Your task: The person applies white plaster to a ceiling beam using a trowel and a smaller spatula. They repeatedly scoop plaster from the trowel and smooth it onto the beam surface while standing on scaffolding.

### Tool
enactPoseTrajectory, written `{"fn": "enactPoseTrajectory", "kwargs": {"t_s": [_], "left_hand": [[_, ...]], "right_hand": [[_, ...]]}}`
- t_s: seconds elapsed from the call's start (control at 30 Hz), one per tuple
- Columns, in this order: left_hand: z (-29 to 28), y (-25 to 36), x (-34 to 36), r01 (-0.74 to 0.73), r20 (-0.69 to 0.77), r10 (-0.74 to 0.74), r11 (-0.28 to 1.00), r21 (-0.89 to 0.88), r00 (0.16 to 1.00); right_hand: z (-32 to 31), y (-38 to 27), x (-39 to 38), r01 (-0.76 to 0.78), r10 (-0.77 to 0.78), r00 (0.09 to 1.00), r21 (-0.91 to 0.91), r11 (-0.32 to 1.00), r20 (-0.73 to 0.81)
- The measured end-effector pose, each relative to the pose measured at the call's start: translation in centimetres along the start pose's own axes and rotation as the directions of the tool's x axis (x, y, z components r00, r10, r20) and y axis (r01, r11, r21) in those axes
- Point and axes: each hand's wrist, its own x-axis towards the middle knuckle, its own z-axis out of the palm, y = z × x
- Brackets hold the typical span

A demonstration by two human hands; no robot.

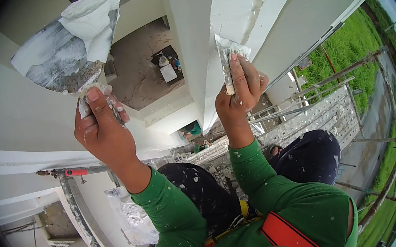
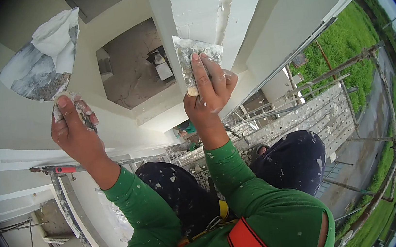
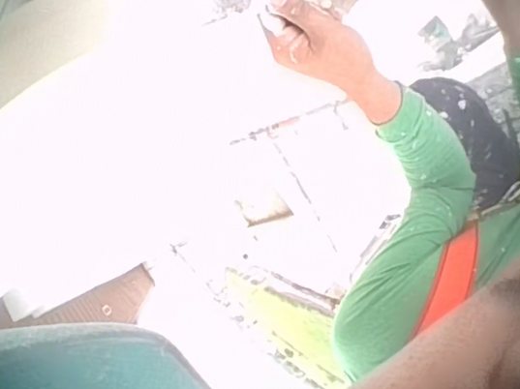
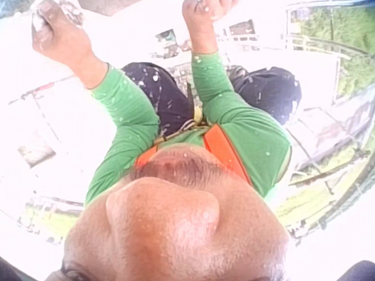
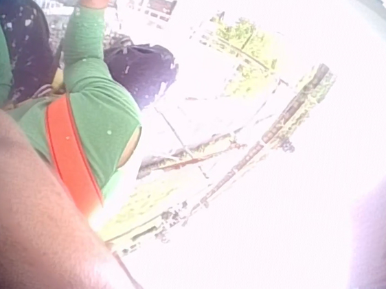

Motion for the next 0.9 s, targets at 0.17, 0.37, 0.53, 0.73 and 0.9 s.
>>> {"fn": "enactPoseTrajectory", "kwargs": {"t_s": [0.17,0.37,0.53,0.73,0.9], "left_hand": [[0.5,-1.9,0.4,0.039,0.062,-0.039,0.999,-0.004,0.997],[0.6,-3.3,0.5,0.102,0.093,-0.101,0.995,-0.008,0.991],[1.2,-3.6,0.4,0.151,0.105,-0.144,0.986,-0.065,0.984],[1.6,-4.7,0.6,0.16,0.107,-0.15,0.983,-0.095,0.983],[1.3,-5.0,0.8,0.197,0.137,-0.183,0.975,-0.1,0.974]], "right_hand": [[0.7,3.5,1.5,0.144,-0.122,0.987,-0.252,0.957,0.102],[3.0,6.3,0.3,0.185,-0.156,0.981,-0.294,0.938,0.12],[4.1,9.8,-5.2,0.202,-0.146,0.972,-0.341,0.918,0.184],[1.9,10.7,-10.3,0.181,-0.117,0.97,-0.309,0.934,0.214],[2.1,7.0,-0.2,0.194,-0.194,0.981,-0.296,0.935,0.029]]}}
